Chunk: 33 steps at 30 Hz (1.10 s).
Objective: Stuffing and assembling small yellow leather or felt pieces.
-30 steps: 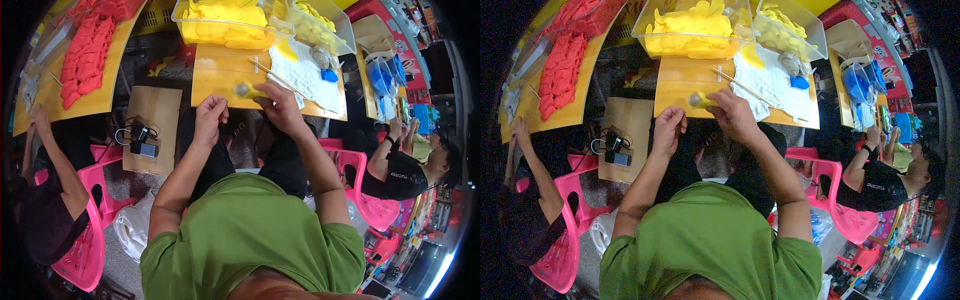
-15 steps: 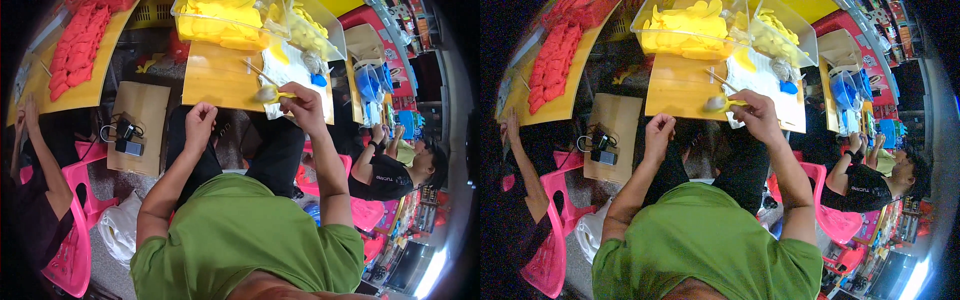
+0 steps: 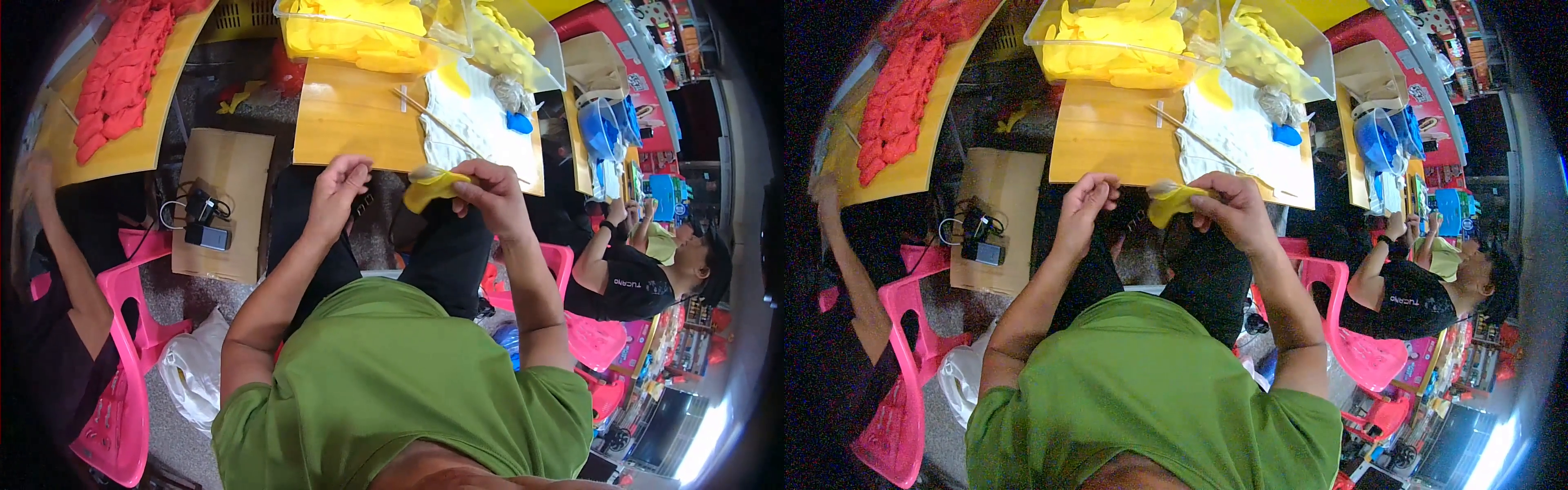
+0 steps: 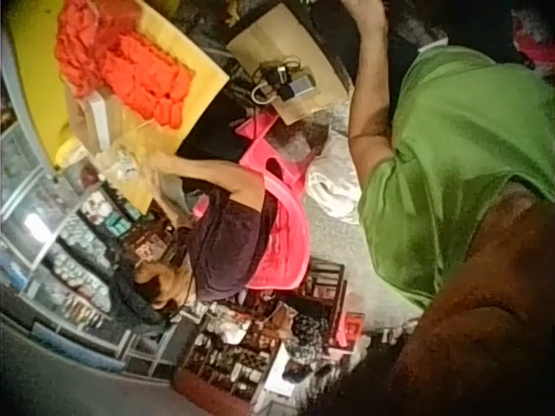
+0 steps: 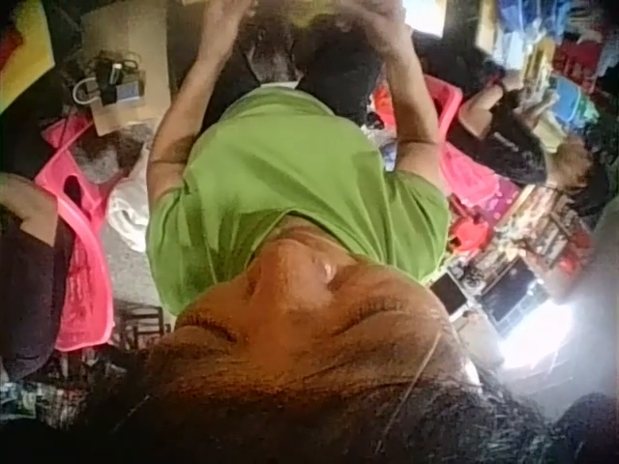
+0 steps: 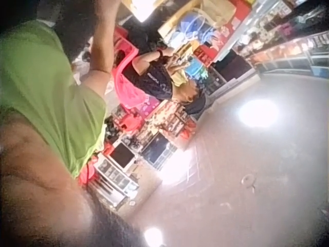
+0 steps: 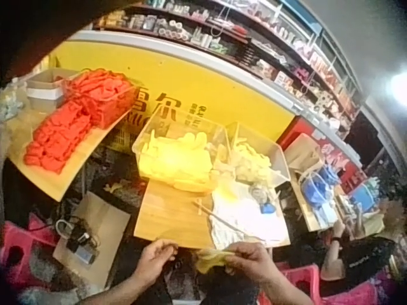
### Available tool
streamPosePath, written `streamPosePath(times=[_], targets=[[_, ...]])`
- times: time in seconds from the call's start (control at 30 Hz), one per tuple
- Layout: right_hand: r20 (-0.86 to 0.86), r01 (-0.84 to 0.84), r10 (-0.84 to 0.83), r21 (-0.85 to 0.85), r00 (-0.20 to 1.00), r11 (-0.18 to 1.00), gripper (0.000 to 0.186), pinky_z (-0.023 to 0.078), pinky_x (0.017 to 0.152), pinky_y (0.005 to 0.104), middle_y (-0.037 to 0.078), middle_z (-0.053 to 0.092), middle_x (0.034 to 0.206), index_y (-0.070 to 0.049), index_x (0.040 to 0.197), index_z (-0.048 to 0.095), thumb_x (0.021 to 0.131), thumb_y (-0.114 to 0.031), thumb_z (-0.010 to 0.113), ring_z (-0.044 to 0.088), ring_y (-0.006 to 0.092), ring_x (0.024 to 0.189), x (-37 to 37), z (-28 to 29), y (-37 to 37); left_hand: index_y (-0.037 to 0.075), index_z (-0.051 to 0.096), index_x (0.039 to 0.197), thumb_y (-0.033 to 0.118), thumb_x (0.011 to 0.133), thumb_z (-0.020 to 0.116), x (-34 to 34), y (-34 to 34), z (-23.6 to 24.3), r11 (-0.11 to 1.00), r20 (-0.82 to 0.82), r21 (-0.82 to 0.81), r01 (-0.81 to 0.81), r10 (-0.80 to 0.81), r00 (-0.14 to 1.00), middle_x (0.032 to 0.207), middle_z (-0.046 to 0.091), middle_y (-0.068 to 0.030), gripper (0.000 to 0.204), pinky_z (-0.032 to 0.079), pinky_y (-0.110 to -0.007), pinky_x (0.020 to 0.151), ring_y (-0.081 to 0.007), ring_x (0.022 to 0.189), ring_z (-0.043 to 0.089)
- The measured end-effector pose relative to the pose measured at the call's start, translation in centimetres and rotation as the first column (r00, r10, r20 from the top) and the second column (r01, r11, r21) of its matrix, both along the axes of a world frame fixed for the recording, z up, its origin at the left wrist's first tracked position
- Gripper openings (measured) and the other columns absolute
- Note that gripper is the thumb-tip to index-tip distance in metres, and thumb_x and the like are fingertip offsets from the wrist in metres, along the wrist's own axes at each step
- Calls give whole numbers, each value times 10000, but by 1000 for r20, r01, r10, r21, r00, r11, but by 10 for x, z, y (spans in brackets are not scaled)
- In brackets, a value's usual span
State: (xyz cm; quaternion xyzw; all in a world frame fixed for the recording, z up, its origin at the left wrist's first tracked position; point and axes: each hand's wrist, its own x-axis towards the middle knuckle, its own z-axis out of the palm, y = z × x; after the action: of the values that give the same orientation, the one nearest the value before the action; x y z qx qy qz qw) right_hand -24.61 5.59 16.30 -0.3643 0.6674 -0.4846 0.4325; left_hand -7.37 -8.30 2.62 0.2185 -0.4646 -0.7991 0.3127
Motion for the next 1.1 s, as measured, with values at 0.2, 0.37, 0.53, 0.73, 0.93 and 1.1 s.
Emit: streamPosePath(times=[0.2, 0.37, 0.53, 0.73, 0.93, 1.1], targets=[[206, 51, -38, -57, 978, 997, 140, 490, 545, 227, 58, 623, 732, 39, 971, 598, 865, -52, 591, 597, 109, 602, 13, -5, -3, 1, 497, 1214, 228, 878, 622, -11, 14, 33, 945, -281, -3, 326, -313, 907, 1023, 589, -29, 425, 461, -234, 731, -106, 877, 576], [12, 13, -12, -84, 1000, 996, 186, 493, 597, 231, 45, 621, 776, 28, 999, 576, 863, -92, 612, 592, 101, 672, 15, -10, 1, 8, 555, 1144, 83, 827, 669, -2, 10, 48, 893, -79, 26, 449, -445, 892, 891, 621, -5, 345, 460, -195, 606, -76, 709, 584], [-332, -65, 79, 54, 940, 996, 153, 444, 608, 219, 32, 602, 777, 13, 940, 606, 836, -96, 635, 550, 94, 668, 24, 0, -4, 5, 531, 1157, 44, 784, 699, -1, 11, 63, 908, -13, -79, 411, -413, 911, 951, 616, -15, 411, 461, -188, 657, -82, 740, 573], [-519, -2, -139, -262, 843, 965, 96, 455, 617, 256, 50, 614, 741, 10, 860, 616, 806, -63, 646, 566, 118, 674, 23, 10, 2, 22, 483, 1206, 120, 664, 806, -1, 11, 36, 933, 30, -246, 264, -265, 964, 1044, 582, -52, 638, 468, -241, 727, -114, 885, 551], [-492, 205, -316, -266, 811, 942, 42, 450, 546, 283, 100, 583, 701, -1, 797, 586, 810, -24, 619, 567, 163, 590, 18, -7, 2, 51, 499, 1186, 122, 600, 828, 9, 5, 13, 936, 274, -134, 325, -280, 920, 1093, 563, -68, 676, 468, -258, 731, -132, 898, 535], [-587, 120, -288, -308, 756, 944, 52, 420, 524, 279, 51, 541, 672, -10, 807, 567, 855, -30, 575, 519, 149, 553, 22, -11, 8, 56, 512, 1175, 126, 609, 824, 17, 10, 11, 922, 269, -161, 351, -302, 915, 1099, 557, -74, 651, 466, -272, 745, -142, 915, 533]])
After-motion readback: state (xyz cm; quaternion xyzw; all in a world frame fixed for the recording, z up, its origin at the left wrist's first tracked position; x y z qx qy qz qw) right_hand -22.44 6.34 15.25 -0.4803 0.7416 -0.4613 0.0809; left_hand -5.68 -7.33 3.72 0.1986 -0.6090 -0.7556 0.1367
